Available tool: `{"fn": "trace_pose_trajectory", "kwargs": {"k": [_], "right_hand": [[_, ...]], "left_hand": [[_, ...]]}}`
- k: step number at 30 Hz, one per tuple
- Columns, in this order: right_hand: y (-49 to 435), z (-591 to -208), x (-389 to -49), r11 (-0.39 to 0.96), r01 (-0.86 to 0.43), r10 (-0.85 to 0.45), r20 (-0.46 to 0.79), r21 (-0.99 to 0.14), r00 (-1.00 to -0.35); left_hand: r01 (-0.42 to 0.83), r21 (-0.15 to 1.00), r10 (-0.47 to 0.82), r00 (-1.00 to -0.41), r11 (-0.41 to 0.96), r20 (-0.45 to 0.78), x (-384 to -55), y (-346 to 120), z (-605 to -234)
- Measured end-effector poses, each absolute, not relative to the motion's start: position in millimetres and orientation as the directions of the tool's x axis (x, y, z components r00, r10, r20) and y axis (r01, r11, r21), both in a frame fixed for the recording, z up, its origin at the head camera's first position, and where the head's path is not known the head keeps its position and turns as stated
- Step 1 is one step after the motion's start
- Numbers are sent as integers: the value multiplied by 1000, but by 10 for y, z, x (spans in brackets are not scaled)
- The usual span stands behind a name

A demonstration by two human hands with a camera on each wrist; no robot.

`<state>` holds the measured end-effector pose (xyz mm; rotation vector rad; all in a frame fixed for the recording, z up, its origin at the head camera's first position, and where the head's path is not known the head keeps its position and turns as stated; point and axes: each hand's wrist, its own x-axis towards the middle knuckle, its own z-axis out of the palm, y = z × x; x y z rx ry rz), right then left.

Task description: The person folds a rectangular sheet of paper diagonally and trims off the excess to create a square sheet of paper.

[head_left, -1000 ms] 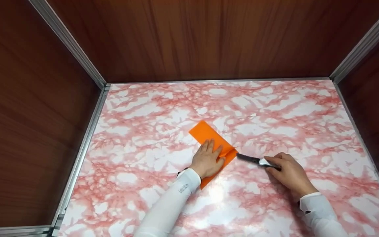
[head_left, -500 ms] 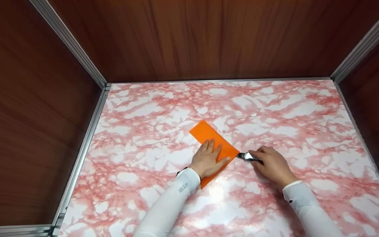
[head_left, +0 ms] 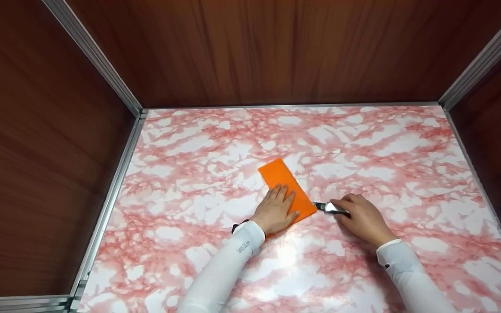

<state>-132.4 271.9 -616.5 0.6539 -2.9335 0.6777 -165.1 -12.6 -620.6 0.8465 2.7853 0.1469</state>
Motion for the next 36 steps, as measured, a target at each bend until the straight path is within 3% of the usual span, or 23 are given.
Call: {"fn": "trace_pose_trajectory", "kwargs": {"k": [10, 26, 36], "right_hand": [[2670, -6173, -1259, 816, -412, -387, 146, -405, -910], [2649, -6169, -1252, 812, -393, -371, 139, -431, -918], [2660, -6175, -1247, 824, -371, -344, 142, -429, -928]], "left_hand": [[600, 68, 604, -788, 797, -117, -1648, -138, -6249], [485, -35, 475, -867, 874, -147, -1431, -105, -6218], [481, -41, 468, -867, 876, -168, -1387, -124, -6212]]}}
